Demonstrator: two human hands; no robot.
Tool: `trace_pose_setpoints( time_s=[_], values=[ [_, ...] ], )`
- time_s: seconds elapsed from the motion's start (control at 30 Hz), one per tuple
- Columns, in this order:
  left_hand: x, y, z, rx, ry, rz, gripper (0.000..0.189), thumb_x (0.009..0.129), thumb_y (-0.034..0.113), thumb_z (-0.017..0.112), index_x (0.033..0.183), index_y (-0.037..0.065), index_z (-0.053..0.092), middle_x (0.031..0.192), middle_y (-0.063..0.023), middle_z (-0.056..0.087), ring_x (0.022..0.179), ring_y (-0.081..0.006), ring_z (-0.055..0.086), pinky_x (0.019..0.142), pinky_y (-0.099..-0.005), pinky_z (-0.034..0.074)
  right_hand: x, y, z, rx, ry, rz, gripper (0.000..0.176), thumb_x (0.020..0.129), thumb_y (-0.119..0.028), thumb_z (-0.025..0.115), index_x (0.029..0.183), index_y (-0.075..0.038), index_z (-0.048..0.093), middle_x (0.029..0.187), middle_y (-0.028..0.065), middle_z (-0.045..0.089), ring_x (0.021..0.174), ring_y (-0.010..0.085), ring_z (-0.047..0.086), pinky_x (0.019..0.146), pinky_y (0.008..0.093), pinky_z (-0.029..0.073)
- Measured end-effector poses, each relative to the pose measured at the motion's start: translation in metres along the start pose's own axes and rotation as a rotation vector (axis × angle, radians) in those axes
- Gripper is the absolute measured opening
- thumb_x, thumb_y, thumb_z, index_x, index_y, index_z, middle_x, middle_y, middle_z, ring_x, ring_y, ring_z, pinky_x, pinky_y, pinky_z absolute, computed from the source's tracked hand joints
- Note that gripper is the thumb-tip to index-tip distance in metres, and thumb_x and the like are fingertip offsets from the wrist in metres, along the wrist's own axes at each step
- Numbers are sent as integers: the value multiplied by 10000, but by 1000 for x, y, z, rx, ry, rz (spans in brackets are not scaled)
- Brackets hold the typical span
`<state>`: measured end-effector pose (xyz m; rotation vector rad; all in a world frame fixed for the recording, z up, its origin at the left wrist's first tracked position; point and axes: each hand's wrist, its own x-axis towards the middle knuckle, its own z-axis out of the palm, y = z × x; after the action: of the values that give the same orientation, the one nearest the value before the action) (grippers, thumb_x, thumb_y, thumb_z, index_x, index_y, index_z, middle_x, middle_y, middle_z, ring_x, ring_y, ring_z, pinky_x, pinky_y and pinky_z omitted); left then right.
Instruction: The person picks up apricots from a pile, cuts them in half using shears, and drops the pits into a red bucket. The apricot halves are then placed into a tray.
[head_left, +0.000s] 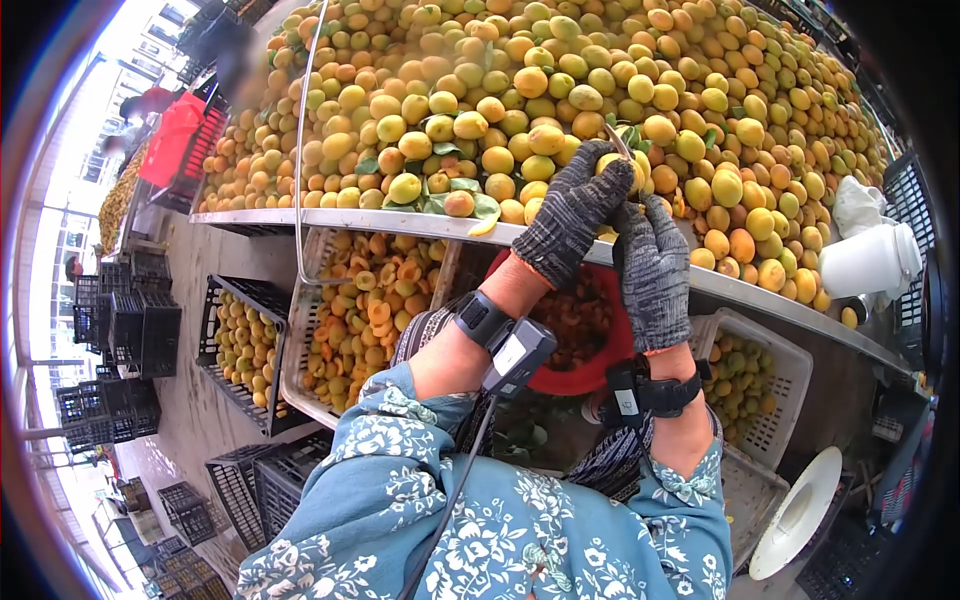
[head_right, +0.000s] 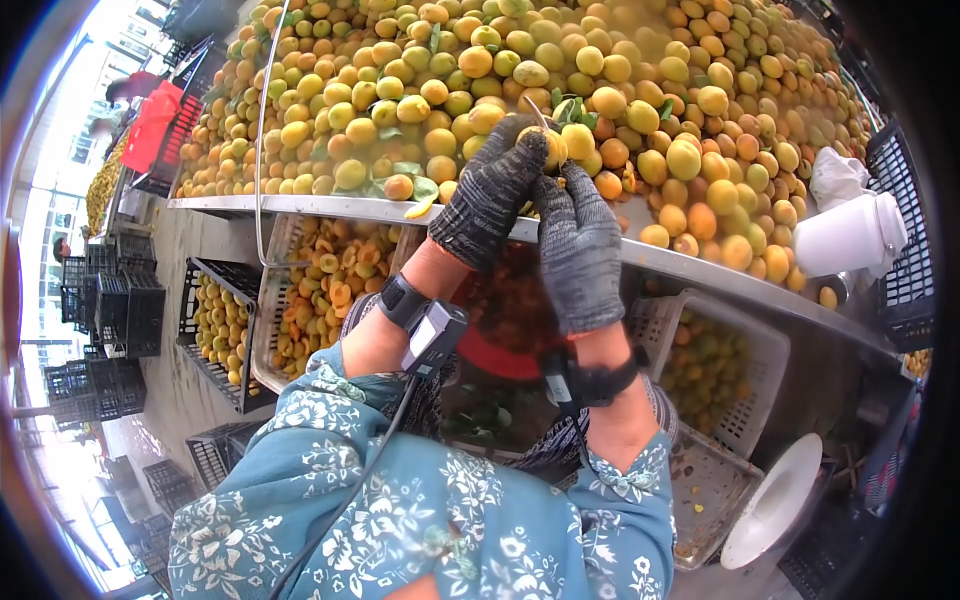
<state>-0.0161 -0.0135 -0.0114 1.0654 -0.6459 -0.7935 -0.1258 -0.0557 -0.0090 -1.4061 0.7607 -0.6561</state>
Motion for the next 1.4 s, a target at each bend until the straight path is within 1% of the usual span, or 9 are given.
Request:
trace_pose_setpoints(
  time_s=[0.17, 0.2, 0.27, 0.3, 0.37, 0.5, 0.57, 0.83, 1.4],
  values=[
    [0, -18, -7, 331, 34, 252, 234, 931, 233, 541, 1066, 41, 540, 894, -26, 559, 789, -75, 509, 678, -226, 464, 10, 36, -15, -979, 70, -872, 250, 884, -70, 548, 1111, 21, 599, 979, 162, 638, 843, 218, 609, 753, 312, 486],
    [5, -31, -12, 333, 33, 252, 234, 931, 233, 541, 1066, 41, 540, 894, -26, 559, 789, -75, 509, 678, -226, 464, 7, 26, -9, -977, 71, -872, 250, 884, -70, 548, 1111, 21, 599, 979, 162, 638, 843, 218, 609, 753, 312, 486],
    [24, -56, -23, 497, 117, 488, 216, 942, 220, 520, 1047, 33, 548, 907, -51, 566, 818, -118, 549, 720, -236, 479, -5, -4, 5, 365, -13, 271, 274, 837, -18, 540, 1102, -8, 609, 1044, 197, 614, 926, 310, 604, 814, 371, 489],
    [25, -57, -28, 498, 117, 488, 216, 942, 220, 520, 1047, 33, 548, 907, -51, 566, 818, -118, 549, 720, -236, 479, -6, 3, 3, 365, -14, 271, 274, 837, -18, 540, 1102, -8, 609, 1044, 197, 614, 926, 310, 604, 814, 371, 489],
    [22, -53, -39, 776, 206, 744, 215, 952, 206, 503, 1068, 33, 552, 949, -74, 573, 904, -162, 574, 817, -267, 480, -6, 23, -5, -824, 14, -785, 316, 800, 11, 531, 1105, -15, 608, 1092, 219, 591, 978, 369, 579, 861, 405, 477],
    [14, -32, -27, -3, 135, 101, 232, 965, 191, 472, 1122, 36, 545, 1015, -81, 570, 1014, -187, 559, 918, -298, 447, -6, 31, -6, -769, -36, -650, 309, 797, 8, 537, 1097, -15, 610, 1085, 223, 592, 969, 372, 580, 863, 398, 475],
    [4, 0, -10, -475, 167, -263, 254, 974, 193, 456, 1166, 49, 538, 1050, -58, 562, 1029, -147, 525, 932, -283, 418, -7, 30, 0, -280, -71, -177, 265, 844, -25, 538, 1099, 11, 600, 1076, 187, 603, 954, 301, 594, 852, 348, 478],
    [-3, -8, -1, -209, 132, -192, 201, 935, 278, 549, 966, 88, 605, 821, 4, 584, 685, -72, 523, 607, -210, 455, 5, 28, 6, 121, 16, -70, 282, 939, -118, 504, 1162, 52, 531, 996, 88, 623, 866, 123, 572, 762, 233, 479],
    [5, -26, -10, 414, 202, 252, 253, 944, 281, 519, 1012, 39, 549, 873, -27, 562, 786, -118, 522, 666, -252, 453, -13, 32, 11, -165, -50, -374, 263, 887, 2, 456, 1118, 11, 581, 1053, 126, 620, 930, 224, 594, 848, 309, 471]
  ],
)
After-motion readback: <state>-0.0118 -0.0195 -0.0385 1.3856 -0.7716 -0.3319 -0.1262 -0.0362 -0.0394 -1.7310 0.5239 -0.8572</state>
